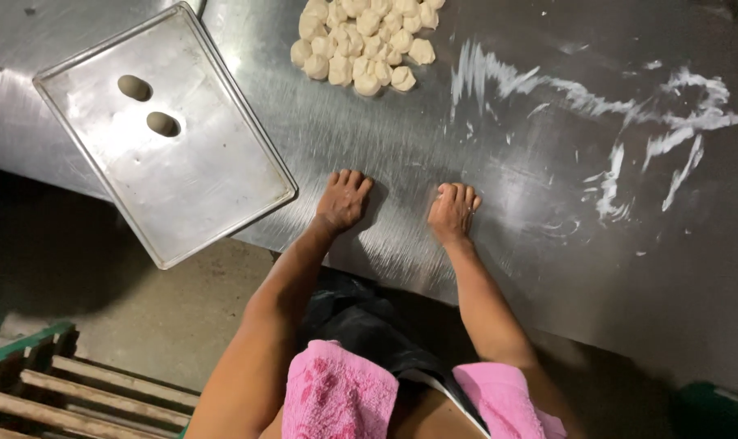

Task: Rolling small pieces of bread dough into uniform balls and placing them on a baking tray.

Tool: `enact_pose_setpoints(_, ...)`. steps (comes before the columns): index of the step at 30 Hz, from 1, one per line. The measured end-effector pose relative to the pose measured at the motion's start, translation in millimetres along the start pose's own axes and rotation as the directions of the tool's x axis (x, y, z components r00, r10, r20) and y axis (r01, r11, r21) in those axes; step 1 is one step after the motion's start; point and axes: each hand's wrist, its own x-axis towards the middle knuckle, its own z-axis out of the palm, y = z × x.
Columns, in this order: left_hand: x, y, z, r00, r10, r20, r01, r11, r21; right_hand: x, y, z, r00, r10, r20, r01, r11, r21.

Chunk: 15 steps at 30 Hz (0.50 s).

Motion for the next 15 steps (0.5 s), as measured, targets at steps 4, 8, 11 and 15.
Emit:
enact_pose_setpoints(4,13,4,-6,0.995,-0.081,-0.058,0.083,0.996,0.023,15,2,14,0.994,0.111,-0.013,-0.111,0.994,0.017)
enact_pose_setpoints(8,30,10,13,0.983,-0.158,-0.098,0.165,0.985,0.059,23,1,20,0.984,0.165,-0.067,-0.163,0.986,0.031)
enact_pose_setpoints(11,38,13,19,0.987,-0.153,-0.057,0.157,0.985,0.077,30,-6,32,0.967,0.216,-0.134,-0.216,0.976,0.017)
enact_pose_setpoints(15,36,18,32,0.984,-0.048,-0.17,0.063,0.995,0.078,30,-22,28,0.955,0.275,-0.109,-0.269,0.961,0.064)
